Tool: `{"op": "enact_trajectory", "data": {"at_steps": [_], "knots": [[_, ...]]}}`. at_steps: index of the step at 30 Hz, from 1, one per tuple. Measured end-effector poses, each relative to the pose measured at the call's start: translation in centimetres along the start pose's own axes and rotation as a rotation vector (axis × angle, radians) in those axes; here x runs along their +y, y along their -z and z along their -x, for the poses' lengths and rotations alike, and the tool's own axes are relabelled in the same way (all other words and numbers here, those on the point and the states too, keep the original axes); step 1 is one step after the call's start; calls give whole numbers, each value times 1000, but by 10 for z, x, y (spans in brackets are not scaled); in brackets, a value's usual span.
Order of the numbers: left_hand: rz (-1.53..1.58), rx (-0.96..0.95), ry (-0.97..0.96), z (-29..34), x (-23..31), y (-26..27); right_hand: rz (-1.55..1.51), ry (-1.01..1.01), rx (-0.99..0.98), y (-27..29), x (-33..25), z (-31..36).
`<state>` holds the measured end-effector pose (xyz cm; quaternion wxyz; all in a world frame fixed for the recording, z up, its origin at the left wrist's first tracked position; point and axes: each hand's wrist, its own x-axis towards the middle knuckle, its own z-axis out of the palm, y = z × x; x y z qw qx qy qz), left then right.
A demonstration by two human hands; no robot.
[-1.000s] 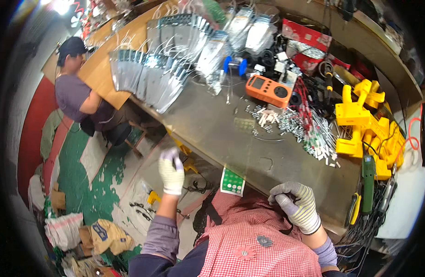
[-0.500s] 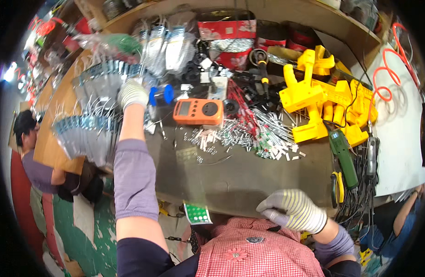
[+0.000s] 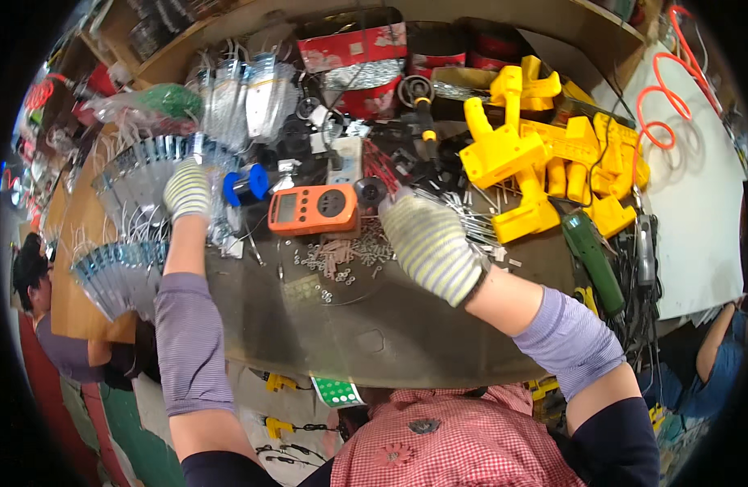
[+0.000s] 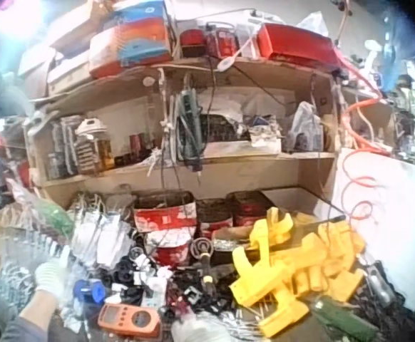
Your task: Assembling the internal wiring and casing for a handheld electronic tool, such as a hot glue gun.
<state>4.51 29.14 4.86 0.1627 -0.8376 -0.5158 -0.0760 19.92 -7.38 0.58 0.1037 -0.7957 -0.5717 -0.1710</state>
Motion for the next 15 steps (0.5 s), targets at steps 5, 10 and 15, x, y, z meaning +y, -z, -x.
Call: {"op": "enact_trajectory", "data": {"at_steps": [5, 10, 15], "knots": [[135, 475, -111, 20, -24, 57, 38, -2, -109, 30, 26, 33], [614, 847, -465, 83, 11, 101, 300, 322, 32, 13, 114, -1], [335, 198, -963, 231, 22, 142, 470, 144, -152, 47, 139, -12]]}}
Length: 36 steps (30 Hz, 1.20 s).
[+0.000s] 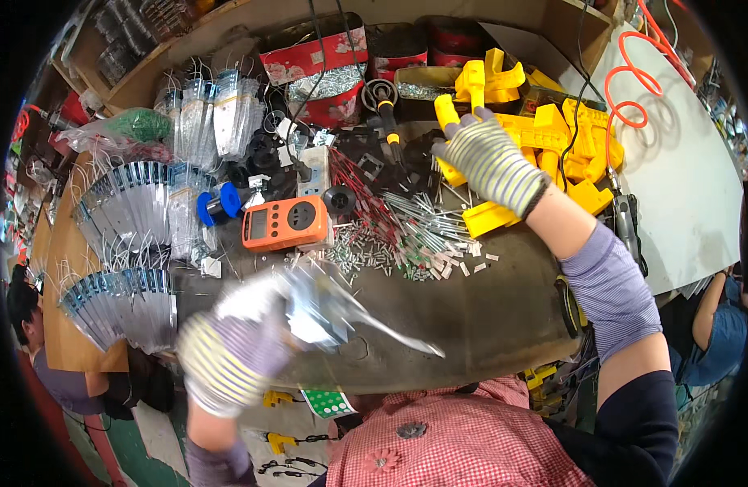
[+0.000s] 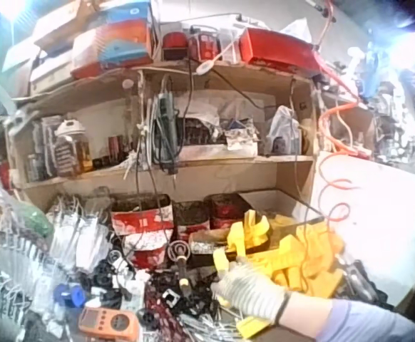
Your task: Assembling the internal wiring and casing for a handheld electronic tool, such as a hot glue gun.
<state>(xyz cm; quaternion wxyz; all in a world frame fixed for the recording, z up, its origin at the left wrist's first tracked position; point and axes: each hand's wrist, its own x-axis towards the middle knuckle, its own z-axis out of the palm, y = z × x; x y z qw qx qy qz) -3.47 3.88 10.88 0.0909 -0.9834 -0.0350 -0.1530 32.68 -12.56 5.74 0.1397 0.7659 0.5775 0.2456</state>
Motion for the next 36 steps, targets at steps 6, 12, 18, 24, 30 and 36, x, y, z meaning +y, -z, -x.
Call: {"op": "enact_trajectory", "data": {"at_steps": [6, 12, 18, 24, 30, 36], "knots": [[37, -120, -305, 59, 56, -65, 170, -330, 4, 4, 52, 7], [162, -145, -204, 67, 63, -83, -217, -74, -157, -18, -13, -51], [347, -53, -38, 48, 78, -76, -219, -197, -148, -41, -18, -62], [266, 62, -39, 6, 133, -76, -541, -87, 300, 5, -28, 16], [451, 0, -105, -14, 137, -94, -910, 239, 7, 53, -88, 145], [721, -24, -51, -17, 129, -95, -844, 17, -1, 44, -118, 177]]}}
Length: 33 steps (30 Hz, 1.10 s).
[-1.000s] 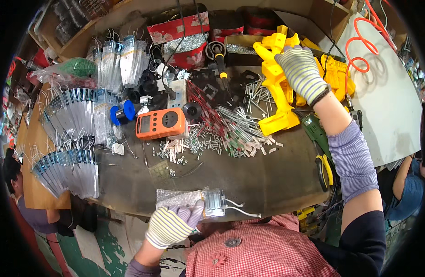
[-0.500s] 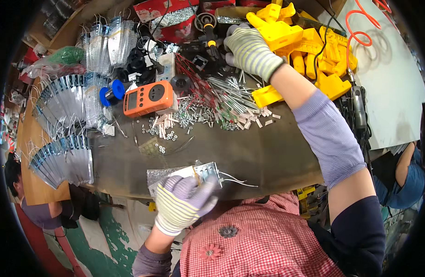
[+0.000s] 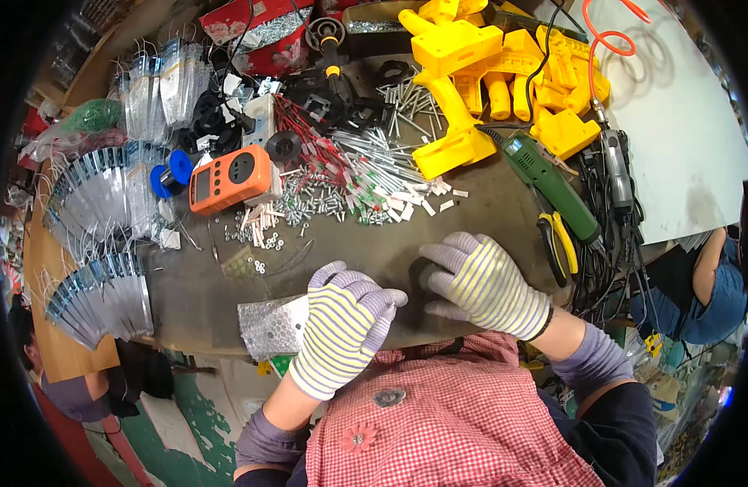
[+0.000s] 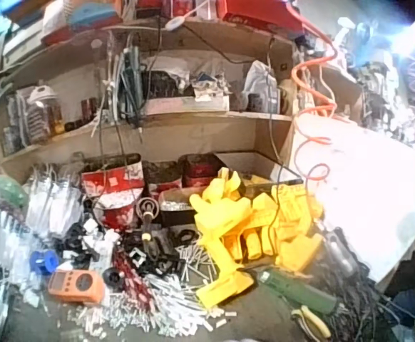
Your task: Assembling the internal wiring and casing for a handheld electronic tool, such as a hot glue gun.
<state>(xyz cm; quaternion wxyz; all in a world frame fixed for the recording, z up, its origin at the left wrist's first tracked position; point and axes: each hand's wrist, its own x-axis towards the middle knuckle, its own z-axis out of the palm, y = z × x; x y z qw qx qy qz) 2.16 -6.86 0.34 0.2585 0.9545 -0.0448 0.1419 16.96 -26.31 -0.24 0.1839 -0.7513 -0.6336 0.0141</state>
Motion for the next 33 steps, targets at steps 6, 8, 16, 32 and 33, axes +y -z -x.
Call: {"op": "enact_trajectory", "data": {"at_steps": [6, 8, 16, 32, 33], "knots": [[-22, -68, -29, 6, -8, 3, -872, -239, 302, -3, -29, -9], [45, -51, 22, 8, -11, 17, -773, -260, 233, -4, -35, -23], [-42, -147, 169, 35, -28, 25, -969, -290, 115, -32, -45, -29], [5, -73, 119, 21, -17, 6, -298, -129, 204, 12, 28, -26], [-13, -68, 107, 21, -18, 6, -71, -112, 224, 30, 45, -40]]}}
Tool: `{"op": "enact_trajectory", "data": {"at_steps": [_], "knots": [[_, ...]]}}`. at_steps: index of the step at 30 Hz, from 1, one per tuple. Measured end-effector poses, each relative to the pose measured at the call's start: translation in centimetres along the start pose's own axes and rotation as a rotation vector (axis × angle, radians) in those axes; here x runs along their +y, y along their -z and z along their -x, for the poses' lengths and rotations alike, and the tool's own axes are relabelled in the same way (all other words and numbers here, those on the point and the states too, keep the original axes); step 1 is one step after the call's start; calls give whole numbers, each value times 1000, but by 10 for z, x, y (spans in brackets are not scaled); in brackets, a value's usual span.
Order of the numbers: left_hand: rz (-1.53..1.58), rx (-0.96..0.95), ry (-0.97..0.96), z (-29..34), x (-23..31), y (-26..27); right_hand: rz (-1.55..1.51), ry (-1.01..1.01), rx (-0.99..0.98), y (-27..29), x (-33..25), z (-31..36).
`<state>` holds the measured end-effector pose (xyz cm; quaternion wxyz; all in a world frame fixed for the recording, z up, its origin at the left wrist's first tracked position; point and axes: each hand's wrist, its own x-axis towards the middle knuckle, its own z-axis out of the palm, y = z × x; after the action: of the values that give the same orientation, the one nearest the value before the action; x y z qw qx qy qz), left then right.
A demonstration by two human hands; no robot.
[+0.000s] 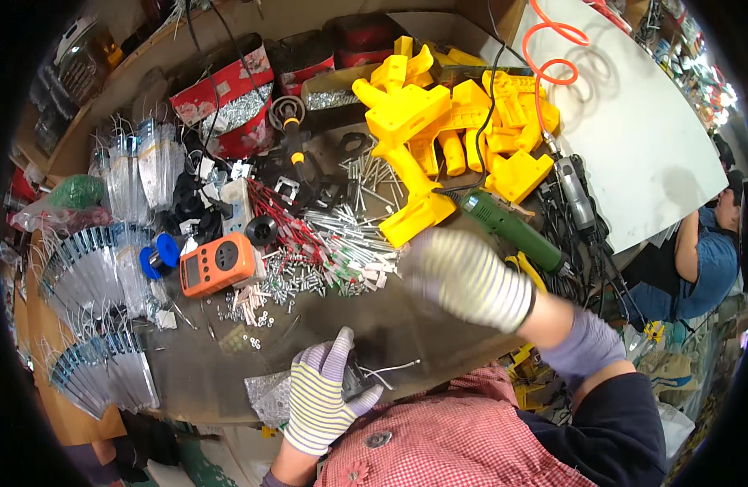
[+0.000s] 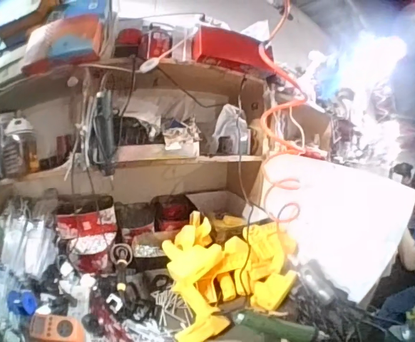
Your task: Assembling the internal wiring and casing for a handheld electronic tool, such as a hot glue gun.
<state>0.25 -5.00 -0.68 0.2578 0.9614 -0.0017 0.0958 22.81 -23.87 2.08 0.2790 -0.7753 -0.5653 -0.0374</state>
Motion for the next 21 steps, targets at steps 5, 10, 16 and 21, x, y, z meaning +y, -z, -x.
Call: {"op": "enact_trajectory", "data": {"at_steps": [5, 10, 16, 21], "knots": [[-1, -49, 65, 3, 1, 5, 411, -230, 133, 64, 49, -89], [5, -16, 28, 2, 3, 0, 569, -295, 378, 115, 167, -102], [28, -18, 16, 4, -2, -1, 1015, -632, -65, 130, 234, -99], [-13, -10, 30, 7, -3, -2, 821, -845, -37, 124, 217, -98]]}}
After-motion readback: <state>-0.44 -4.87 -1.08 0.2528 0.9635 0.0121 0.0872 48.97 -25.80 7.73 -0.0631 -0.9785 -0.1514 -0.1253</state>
